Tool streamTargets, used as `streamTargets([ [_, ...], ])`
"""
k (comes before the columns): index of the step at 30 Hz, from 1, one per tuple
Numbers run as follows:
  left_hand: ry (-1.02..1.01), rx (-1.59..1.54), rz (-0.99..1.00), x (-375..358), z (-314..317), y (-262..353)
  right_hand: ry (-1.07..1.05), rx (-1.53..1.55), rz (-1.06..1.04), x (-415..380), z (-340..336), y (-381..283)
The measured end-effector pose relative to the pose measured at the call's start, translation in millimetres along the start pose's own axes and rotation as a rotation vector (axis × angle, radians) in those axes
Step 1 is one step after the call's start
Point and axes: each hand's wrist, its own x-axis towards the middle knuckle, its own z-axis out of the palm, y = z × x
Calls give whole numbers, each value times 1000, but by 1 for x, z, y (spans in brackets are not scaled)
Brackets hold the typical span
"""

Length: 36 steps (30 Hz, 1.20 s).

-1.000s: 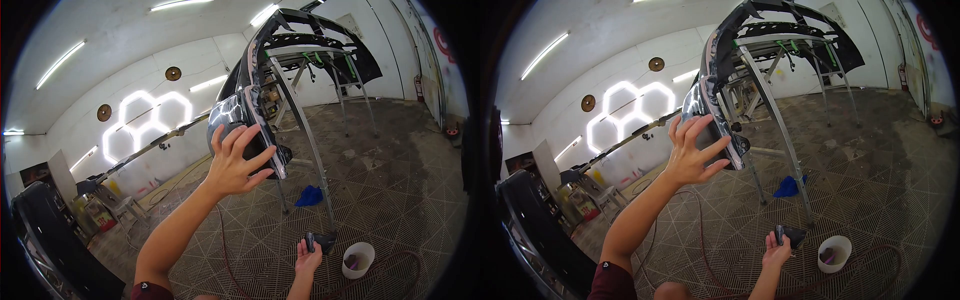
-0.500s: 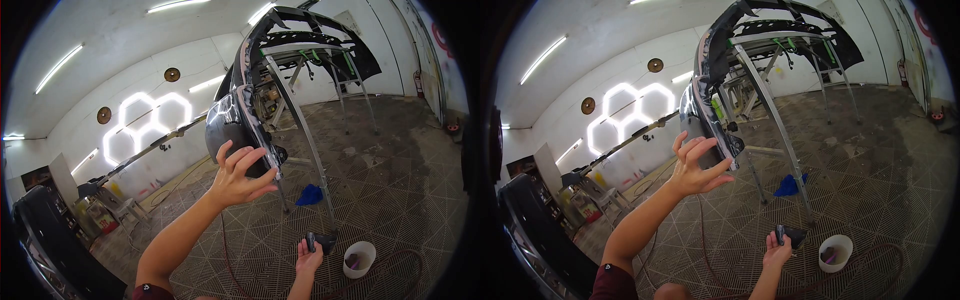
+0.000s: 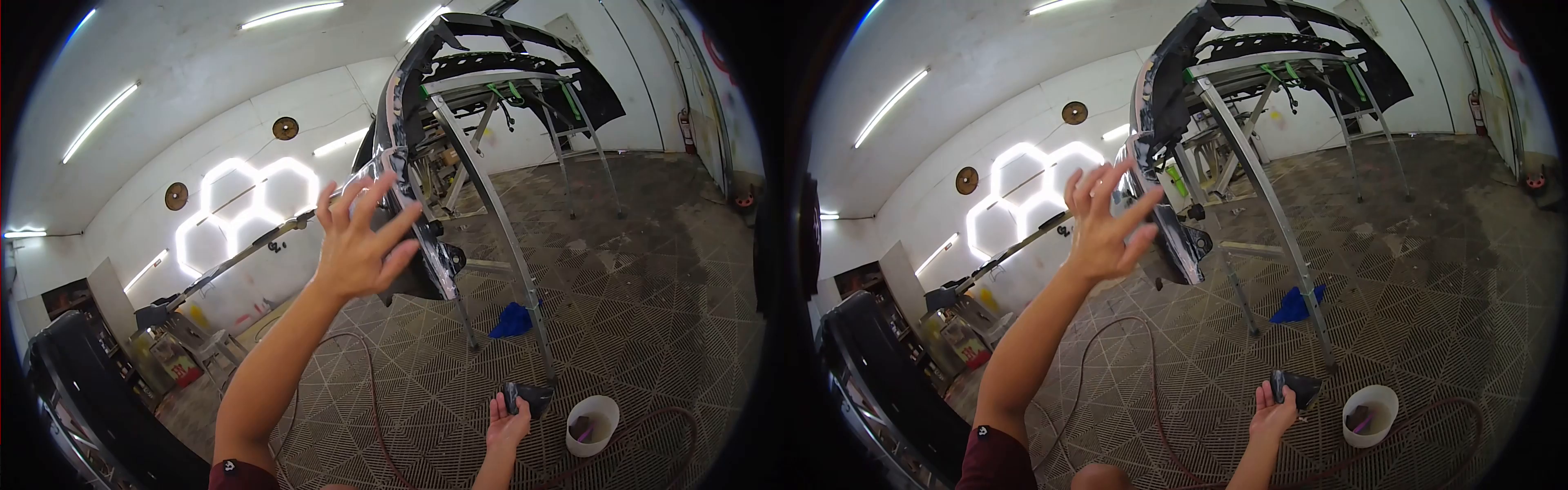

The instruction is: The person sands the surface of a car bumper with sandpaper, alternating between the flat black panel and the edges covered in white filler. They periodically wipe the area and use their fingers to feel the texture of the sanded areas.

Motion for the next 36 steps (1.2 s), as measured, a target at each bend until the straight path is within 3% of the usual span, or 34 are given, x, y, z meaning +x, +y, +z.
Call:
streamTargets([
  [7, -70, -42, 184, -48, 13, 42, -23, 6, 0, 4, -2, 0],
  [15, -189, 0, -43, -22, 13, 3, -16, 20, -5, 5, -4, -3],
  [19, -134, 42, -145, -1, 13, -9, -2, 21, -7, 2, -2, -1],
  [32, -23, -75, -80, -62, 18, 62, -6, 17, -19, -6, -1, -8],
  [36, -5, -104, -71, -66, 15, 80, -143, 87, -39, -2, -6, -3],
])
